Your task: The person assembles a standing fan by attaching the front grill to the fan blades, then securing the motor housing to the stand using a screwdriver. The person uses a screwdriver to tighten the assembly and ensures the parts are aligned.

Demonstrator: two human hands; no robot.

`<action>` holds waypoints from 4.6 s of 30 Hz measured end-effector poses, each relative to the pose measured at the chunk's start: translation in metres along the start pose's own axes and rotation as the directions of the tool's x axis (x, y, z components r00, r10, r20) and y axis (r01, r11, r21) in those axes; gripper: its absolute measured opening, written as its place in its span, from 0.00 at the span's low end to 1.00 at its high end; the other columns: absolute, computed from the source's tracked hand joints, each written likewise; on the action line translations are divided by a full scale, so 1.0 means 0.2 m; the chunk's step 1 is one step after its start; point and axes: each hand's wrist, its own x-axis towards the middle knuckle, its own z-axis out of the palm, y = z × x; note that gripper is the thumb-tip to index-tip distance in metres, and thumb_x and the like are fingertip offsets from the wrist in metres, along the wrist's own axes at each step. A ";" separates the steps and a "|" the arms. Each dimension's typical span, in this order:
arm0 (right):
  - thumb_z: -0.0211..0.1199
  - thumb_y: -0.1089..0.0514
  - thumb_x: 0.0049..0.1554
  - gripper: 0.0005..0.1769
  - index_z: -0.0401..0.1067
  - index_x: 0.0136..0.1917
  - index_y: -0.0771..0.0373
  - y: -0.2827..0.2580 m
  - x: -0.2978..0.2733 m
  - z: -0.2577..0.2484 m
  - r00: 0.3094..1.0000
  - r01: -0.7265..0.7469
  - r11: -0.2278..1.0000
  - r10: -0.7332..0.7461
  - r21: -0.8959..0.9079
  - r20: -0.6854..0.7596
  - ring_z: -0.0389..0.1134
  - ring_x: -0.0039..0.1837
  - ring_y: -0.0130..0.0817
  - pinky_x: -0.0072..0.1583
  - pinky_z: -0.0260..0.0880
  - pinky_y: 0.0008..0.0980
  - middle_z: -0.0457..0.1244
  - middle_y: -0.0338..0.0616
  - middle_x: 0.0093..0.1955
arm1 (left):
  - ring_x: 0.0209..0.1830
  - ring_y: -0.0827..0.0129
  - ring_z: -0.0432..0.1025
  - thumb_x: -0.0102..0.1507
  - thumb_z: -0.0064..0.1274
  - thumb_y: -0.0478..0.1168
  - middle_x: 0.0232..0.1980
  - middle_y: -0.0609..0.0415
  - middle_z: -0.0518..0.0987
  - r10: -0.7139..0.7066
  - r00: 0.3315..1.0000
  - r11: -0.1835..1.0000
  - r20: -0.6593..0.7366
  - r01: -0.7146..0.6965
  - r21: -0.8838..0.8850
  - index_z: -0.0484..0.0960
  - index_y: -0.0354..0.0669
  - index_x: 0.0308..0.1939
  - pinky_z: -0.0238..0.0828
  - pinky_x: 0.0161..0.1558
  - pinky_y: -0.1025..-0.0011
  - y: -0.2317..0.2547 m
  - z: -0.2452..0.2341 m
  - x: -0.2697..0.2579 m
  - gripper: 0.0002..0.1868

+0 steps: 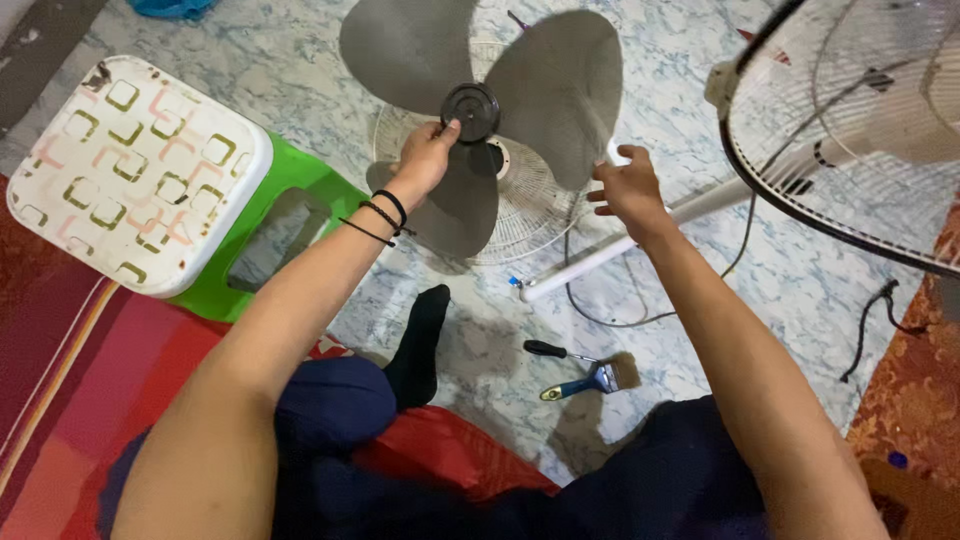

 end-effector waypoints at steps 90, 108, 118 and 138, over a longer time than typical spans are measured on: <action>0.64 0.48 0.54 0.12 0.79 0.46 0.55 -0.14 -0.85 -0.51 0.898 0.361 0.626 -0.432 -0.691 0.077 0.73 0.49 0.45 0.51 0.72 0.47 0.73 0.42 0.45 | 0.50 0.52 0.81 0.65 0.53 0.57 0.49 0.45 0.86 0.108 0.670 0.266 0.734 -0.731 0.628 0.87 0.41 0.47 0.77 0.52 0.56 0.84 0.69 -0.51 0.23; 0.65 0.49 0.56 0.15 0.78 0.50 0.60 0.01 -1.34 -1.10 0.768 0.330 0.806 -0.532 -0.492 -0.356 0.76 0.44 0.43 0.47 0.74 0.40 0.73 0.45 0.46 | 0.55 0.50 0.74 0.61 0.57 0.50 0.54 0.47 0.80 0.762 0.360 0.273 0.539 -0.932 0.237 0.79 0.44 0.57 0.71 0.53 0.53 1.31 0.47 -1.16 0.23; 0.67 0.49 0.56 0.32 0.63 0.70 0.59 0.17 -1.27 -1.14 0.849 0.180 0.848 -0.390 -0.499 -0.357 0.75 0.51 0.44 0.54 0.72 0.43 0.68 0.49 0.61 | 0.59 0.47 0.70 0.56 0.62 0.46 0.61 0.42 0.70 0.725 0.363 0.213 0.585 -0.926 0.311 0.70 0.42 0.65 0.71 0.52 0.49 1.25 0.67 -1.17 0.34; 0.66 0.49 0.57 0.28 0.69 0.67 0.63 0.03 -1.26 -1.15 0.783 0.368 0.876 -0.472 -0.311 -0.404 0.75 0.50 0.38 0.52 0.76 0.36 0.72 0.50 0.58 | 0.63 0.45 0.69 0.57 0.62 0.45 0.68 0.40 0.68 0.787 0.320 0.202 0.527 -0.941 0.270 0.70 0.42 0.65 0.69 0.55 0.48 1.26 0.65 -1.12 0.33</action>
